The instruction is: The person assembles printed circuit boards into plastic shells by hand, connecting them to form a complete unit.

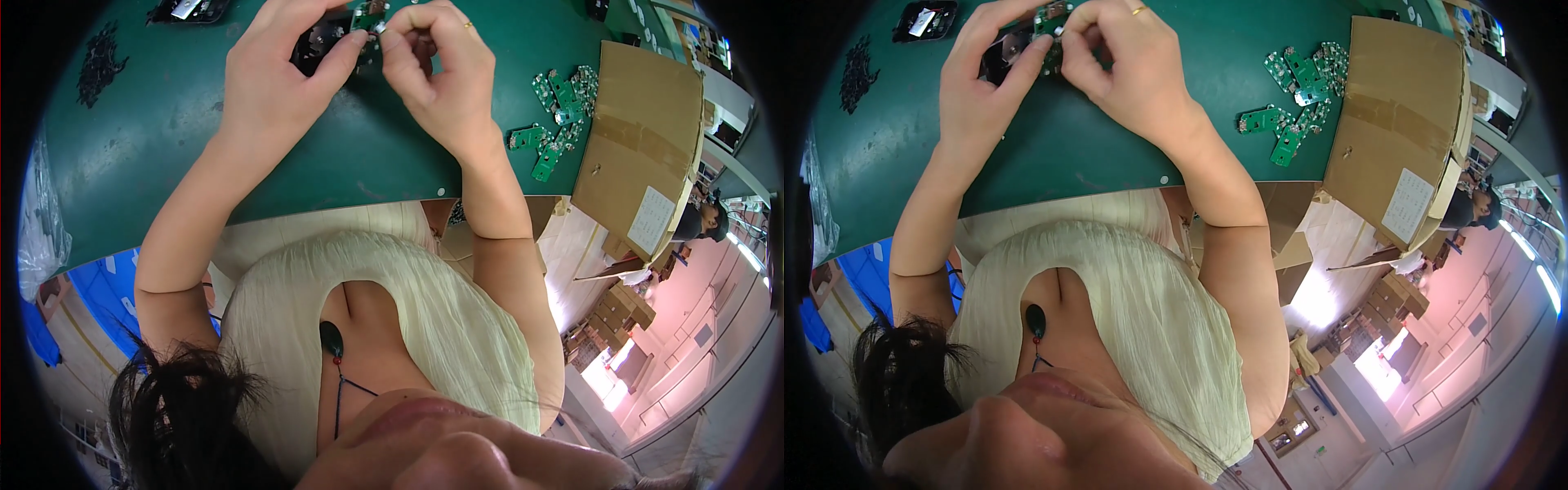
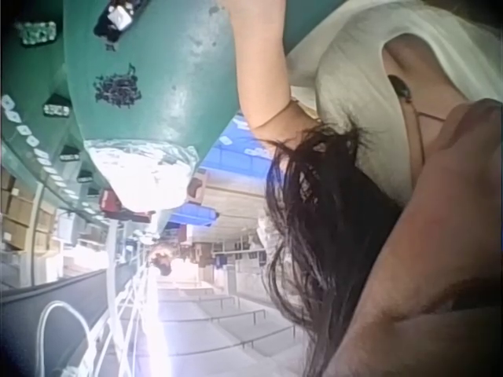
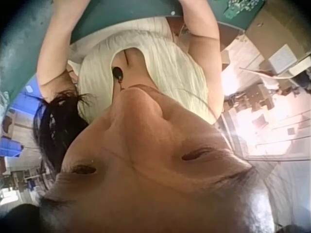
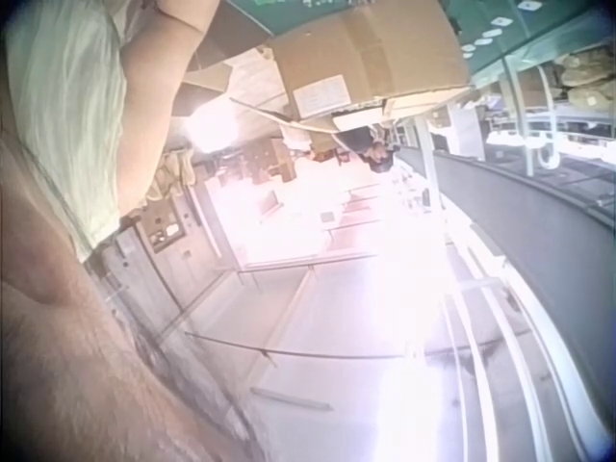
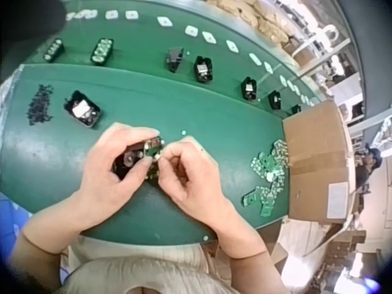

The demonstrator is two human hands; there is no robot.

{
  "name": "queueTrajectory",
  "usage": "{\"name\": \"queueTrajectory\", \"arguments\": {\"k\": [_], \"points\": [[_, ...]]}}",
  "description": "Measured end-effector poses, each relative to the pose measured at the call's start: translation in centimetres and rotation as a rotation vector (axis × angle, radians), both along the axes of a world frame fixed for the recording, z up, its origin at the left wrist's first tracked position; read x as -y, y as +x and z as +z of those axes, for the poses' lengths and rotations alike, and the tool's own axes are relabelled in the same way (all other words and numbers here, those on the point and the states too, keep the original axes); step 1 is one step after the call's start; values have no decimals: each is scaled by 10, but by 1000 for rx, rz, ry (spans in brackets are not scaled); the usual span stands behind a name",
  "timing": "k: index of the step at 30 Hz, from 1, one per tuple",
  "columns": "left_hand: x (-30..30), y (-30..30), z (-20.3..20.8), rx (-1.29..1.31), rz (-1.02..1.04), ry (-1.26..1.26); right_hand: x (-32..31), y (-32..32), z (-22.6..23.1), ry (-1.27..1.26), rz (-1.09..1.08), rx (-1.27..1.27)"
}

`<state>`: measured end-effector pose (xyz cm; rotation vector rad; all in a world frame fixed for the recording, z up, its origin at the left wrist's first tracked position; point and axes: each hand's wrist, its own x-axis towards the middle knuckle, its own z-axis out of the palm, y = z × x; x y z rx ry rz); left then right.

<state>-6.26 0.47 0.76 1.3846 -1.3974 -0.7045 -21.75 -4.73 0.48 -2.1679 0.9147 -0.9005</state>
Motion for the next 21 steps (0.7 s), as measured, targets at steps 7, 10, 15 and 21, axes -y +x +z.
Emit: {"name": "queueTrajectory", "arguments": {"k": [7,10,15,21], "points": [[1,-4,-3,-45,97,-93,11,-2,-21,-474,34,146],[-1,0,-11,-69,79,-95,-4,5,-1,-154,-112,-60],[-2,-2,-6,-9,73,-117,12,4,-19,-435,-8,141],[-1,-4,-9,12,99,-224,-10,5,2,245,-70,111]]}}
